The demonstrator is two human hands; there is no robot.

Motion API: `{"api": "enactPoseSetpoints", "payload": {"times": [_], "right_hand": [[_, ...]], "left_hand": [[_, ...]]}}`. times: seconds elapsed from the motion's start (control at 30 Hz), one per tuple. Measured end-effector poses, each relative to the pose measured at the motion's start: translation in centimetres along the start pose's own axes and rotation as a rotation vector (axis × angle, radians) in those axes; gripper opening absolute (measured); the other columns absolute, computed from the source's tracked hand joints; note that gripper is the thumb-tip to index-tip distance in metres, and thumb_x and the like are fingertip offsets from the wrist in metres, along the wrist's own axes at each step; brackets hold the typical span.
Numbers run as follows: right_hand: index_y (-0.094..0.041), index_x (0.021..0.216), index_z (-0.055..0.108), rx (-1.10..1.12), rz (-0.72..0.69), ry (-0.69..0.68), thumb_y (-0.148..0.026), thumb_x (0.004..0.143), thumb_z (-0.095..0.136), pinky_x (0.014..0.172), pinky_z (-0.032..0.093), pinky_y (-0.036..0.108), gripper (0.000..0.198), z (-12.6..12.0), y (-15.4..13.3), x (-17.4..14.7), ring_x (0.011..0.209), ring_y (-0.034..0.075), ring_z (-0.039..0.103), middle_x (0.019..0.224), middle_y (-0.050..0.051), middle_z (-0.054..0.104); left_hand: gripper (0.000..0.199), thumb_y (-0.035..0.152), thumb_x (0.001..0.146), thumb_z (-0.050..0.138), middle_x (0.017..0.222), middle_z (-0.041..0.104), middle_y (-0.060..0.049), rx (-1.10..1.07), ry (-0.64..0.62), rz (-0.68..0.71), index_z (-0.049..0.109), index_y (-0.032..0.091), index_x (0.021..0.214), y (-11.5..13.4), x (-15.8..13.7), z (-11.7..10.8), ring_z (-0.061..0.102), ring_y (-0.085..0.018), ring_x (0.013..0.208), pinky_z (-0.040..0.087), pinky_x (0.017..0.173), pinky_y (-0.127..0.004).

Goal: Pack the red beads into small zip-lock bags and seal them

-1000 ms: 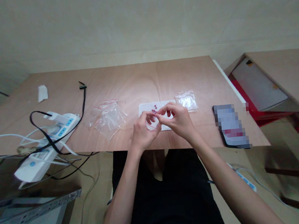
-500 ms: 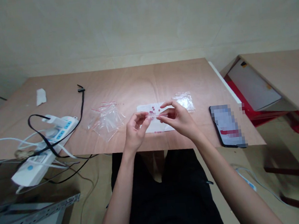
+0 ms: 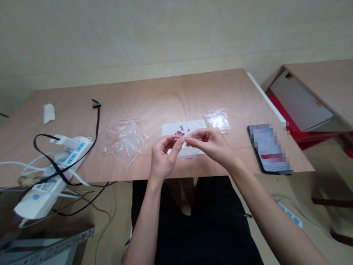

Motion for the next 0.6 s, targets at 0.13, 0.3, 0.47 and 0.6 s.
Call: {"api": "enactPoseSetpoints", "payload": {"times": [0.13, 0.3, 0.47, 0.6], "right_hand": [[-0.018, 0.078, 0.074, 0.031, 0.029, -0.015, -0.044, 0.066, 0.082, 0.061, 0.049, 0.026, 0.030, 0.1, 0.1, -0.3, 0.068, 0.013, 0.063, 0.078, 0.004, 0.073], [-0.017, 0.072, 0.073, 0.081, 0.059, 0.036, -0.043, 0.067, 0.081, 0.057, 0.046, 0.025, 0.027, -0.3, 0.5, -0.7, 0.060, 0.011, 0.058, 0.068, 0.002, 0.070], [-0.017, 0.071, 0.074, 0.039, 0.040, 0.023, -0.042, 0.069, 0.081, 0.058, 0.046, 0.025, 0.025, -0.6, -0.1, -1.0, 0.063, 0.012, 0.060, 0.070, 0.003, 0.071], [-0.019, 0.077, 0.076, 0.070, 0.065, 0.004, -0.040, 0.069, 0.080, 0.061, 0.051, 0.026, 0.024, -0.6, 0.0, -1.1, 0.064, 0.012, 0.061, 0.074, 0.003, 0.072]], "left_hand": [[0.024, 0.040, 0.081, 0.069, 0.074, 0.072, -0.004, 0.057, 0.019, 0.015, 0.067, 0.016, 0.079, 0.2, 0.0, -0.3, 0.067, -0.014, 0.068, 0.054, 0.066, -0.027], [0.022, 0.039, 0.081, 0.069, 0.074, 0.072, -0.004, 0.052, 0.045, 0.015, 0.067, 0.016, 0.081, 0.5, -0.2, -0.5, 0.068, -0.014, 0.069, 0.054, 0.067, -0.026], [0.020, 0.036, 0.081, 0.069, 0.078, 0.074, -0.005, 0.038, -0.043, 0.011, 0.069, 0.016, 0.082, 0.8, -0.2, -0.1, 0.067, -0.015, 0.069, 0.054, 0.065, -0.026], [0.018, 0.034, 0.082, 0.069, 0.073, 0.073, -0.004, 0.076, 0.011, 0.024, 0.068, 0.016, 0.082, 0.9, -0.3, -0.4, 0.067, -0.014, 0.067, 0.052, 0.064, -0.025]]}}
Point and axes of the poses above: each hand's wrist, its own x-axis towards the middle knuckle, its own z-axis out of the palm, y = z × x, the point moved 5 cm from there along x, towards the middle knuckle
